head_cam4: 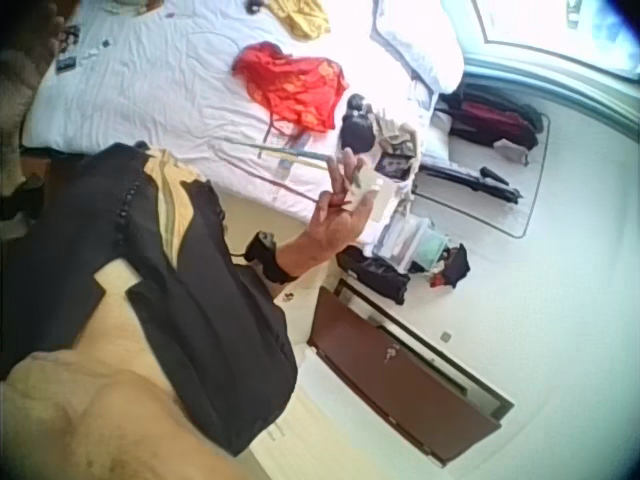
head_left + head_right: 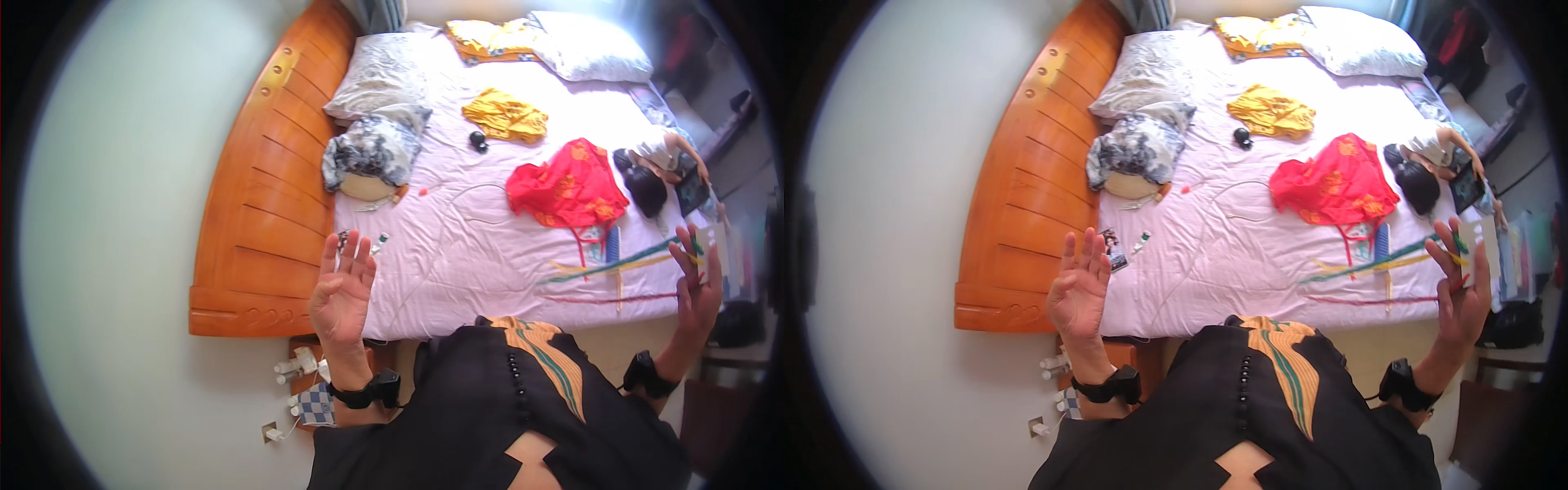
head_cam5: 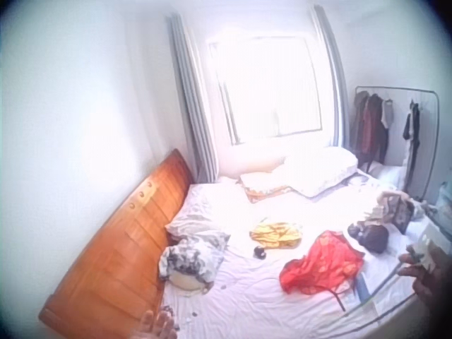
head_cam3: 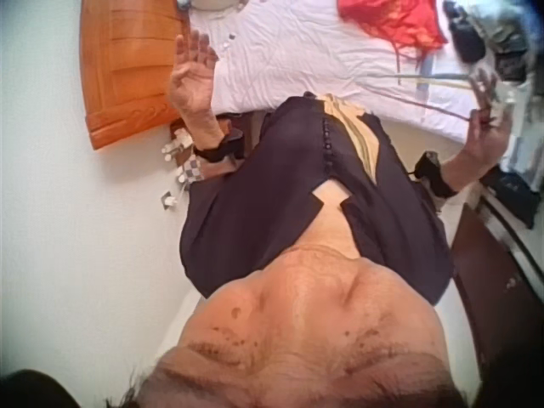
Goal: The person braids multiple colored ribbons using a white plastic card with holes as a guide. They repeatedly thread the ribbons through the card's holes and pull them taut to form a braid.
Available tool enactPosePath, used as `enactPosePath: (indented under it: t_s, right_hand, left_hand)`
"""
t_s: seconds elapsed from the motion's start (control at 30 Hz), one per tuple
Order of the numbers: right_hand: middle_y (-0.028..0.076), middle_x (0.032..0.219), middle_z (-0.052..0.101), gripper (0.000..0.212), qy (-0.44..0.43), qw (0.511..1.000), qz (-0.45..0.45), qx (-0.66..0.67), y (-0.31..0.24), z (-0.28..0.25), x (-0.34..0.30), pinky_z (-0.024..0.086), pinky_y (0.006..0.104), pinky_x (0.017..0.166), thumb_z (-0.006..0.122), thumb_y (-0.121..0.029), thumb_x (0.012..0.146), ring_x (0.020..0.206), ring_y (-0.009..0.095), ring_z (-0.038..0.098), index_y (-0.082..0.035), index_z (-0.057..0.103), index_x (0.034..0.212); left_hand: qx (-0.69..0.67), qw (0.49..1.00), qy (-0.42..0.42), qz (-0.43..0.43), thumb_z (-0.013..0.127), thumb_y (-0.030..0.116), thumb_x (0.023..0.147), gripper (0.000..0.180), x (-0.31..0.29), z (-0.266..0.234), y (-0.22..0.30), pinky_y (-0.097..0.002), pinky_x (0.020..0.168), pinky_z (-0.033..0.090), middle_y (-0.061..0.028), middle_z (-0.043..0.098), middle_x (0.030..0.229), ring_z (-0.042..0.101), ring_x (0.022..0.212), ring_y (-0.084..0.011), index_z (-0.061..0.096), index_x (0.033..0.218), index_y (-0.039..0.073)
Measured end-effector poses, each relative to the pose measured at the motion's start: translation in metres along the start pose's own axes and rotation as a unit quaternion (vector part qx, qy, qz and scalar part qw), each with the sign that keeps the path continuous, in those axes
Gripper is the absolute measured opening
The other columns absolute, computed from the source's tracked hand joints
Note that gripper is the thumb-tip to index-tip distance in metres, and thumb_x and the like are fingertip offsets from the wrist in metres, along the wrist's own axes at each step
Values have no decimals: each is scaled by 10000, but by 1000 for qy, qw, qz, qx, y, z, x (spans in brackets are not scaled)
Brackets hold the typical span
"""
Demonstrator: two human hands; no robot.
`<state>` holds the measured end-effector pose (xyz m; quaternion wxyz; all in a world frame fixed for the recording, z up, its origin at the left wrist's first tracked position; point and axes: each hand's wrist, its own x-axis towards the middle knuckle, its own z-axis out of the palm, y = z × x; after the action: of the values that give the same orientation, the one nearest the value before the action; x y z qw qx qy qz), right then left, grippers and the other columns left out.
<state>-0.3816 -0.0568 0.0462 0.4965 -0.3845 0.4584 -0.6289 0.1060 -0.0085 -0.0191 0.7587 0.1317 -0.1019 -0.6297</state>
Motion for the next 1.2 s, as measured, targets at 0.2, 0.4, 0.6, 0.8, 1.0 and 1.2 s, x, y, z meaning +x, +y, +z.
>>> enactPosePath:
  t_s: [0.2, 0.4, 0.6, 0.8, 1.0, 1.2]
  right_hand:
    - [163, 1295, 519, 479, 17, 996, 71, 60, 7, -17, 8, 276, 99, 369, 312, -308, 1006, 1052, 184, 616, 5, 350, 1367]
    - [173, 1316, 497, 466, -20, 999, 0, 35, 26, -48, 21, 300, 93, 386, 300, -274, 1010, 1090, 212, 597, -3, 308, 1389]
    - [232, 1367, 412, 458, -8, 994, -110, -11, 38, -51, 21, 512, 151, 551, 273, -236, 1013, 1131, 284, 562, 12, 252, 1397]
    - [231, 1380, 396, 452, -91, 984, 5, 150, 31, -77, 35, 477, 141, 509, 274, -209, 1013, 1153, 304, 542, 14, 237, 1404]
    - [233, 1376, 402, 452, -26, 996, -80, 40, 45, -72, 38, 434, 127, 450, 281, -206, 1012, 1124, 297, 565, 10, 238, 1406]
    - [232, 1350, 434, 468, -56, 985, 30, 162, 37, -76, 51, 407, 115, 414, 300, -242, 1010, 1098, 296, 582, -1, 248, 1408]
  left_hand:
    - [-18, 999, 30, 37, 488, -63, 734, 405, -1, -6, -2, -487, 1064, 302, -227, 384, 1362, 333, 1309, -346, 498, 1136, -11]
    - [21, 997, -16, 68, 528, -60, 747, 138, 1, 16, -4, -486, 1058, 323, -189, 460, 1288, 375, 1276, -341, 515, 818, 58]
    - [81, 987, -41, 129, 562, -62, 775, 150, -6, 50, 9, -496, 1060, 315, -145, 520, 1187, 398, 1257, -338, 508, 809, 74]
    - [71, 981, -39, 175, 576, -76, 793, 170, -10, 48, 17, -513, 1068, 284, -72, 538, 867, 438, 1221, -333, 521, 830, 81]
    - [67, 978, -44, 195, 584, -79, 784, 176, -11, 58, 14, -521, 1072, 269, -67, 535, 847, 470, 1171, -313, 515, 824, 77]
    - [52, 979, -45, 194, 582, -84, 779, 174, -6, 53, 9, -517, 1072, 268, -62, 524, 827, 516, 809, -191, 507, 814, 69]
